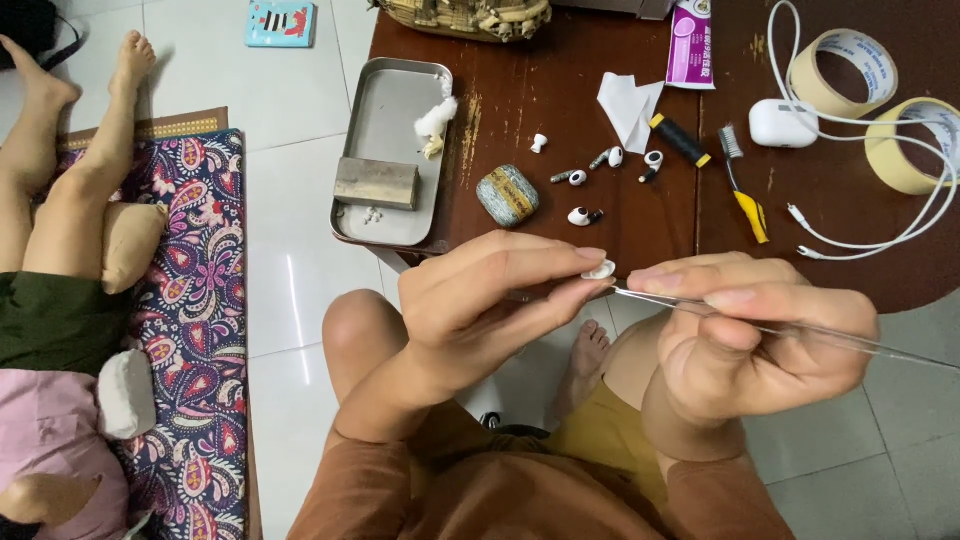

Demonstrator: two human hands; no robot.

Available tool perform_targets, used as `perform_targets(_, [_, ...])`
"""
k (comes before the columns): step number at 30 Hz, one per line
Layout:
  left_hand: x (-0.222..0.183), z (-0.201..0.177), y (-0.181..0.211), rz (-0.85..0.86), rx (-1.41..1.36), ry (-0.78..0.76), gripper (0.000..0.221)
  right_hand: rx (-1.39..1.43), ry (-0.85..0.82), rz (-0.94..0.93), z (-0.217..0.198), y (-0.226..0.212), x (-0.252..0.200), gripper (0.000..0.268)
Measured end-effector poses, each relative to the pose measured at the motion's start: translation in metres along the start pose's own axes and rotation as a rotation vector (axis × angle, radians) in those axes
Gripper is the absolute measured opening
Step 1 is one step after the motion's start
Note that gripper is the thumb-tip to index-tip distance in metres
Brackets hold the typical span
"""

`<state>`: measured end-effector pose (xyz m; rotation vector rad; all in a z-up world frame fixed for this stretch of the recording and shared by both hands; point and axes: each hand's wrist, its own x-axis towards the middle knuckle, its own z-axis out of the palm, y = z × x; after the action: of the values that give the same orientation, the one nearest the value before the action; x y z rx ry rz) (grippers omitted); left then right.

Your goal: Repairing small earbud components using a precision tool on a workbench.

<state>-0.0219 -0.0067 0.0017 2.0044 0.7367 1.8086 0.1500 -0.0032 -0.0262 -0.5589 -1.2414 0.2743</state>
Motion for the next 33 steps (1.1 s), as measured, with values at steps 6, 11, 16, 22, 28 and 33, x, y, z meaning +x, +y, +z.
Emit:
perform_targets(6, [0.001,0.0,0.001,-0.016,-0.007,-0.015,0.023,-0.002,-0.013,0.012,-0.004,-0.001,0.001,0.038])
perform_targets(11, [-0.004,-0.003,-0.001,-0.184,-0.116,0.043,0.02,-0.037,-0.029,0.07,-0.002,0.0,0.005,0.043])
perform_targets(16, [-0.004,-0.003,0.001,-0.34,-0.394,0.039,0.013,-0.052,-0.105,0.136,0.001,-0.004,0.004,0.034])
perform_targets(22, [-0.008,-0.001,-0.002,-0.293,-0.248,0.026,0.013,-0.1,-0.167,0.198,0.004,-0.013,0.004,0.034])
perform_targets(28, [-0.012,0.0,-0.003,-0.345,-0.19,0.097,0.013,-0.025,-0.233,0.272,0.003,-0.019,0.008,0.029])
perform_targets(33, [-0.017,0.004,-0.006,-0.329,-0.185,0.151,0.012,0.083,-0.287,0.349,0.003,-0.017,0.014,0.032])
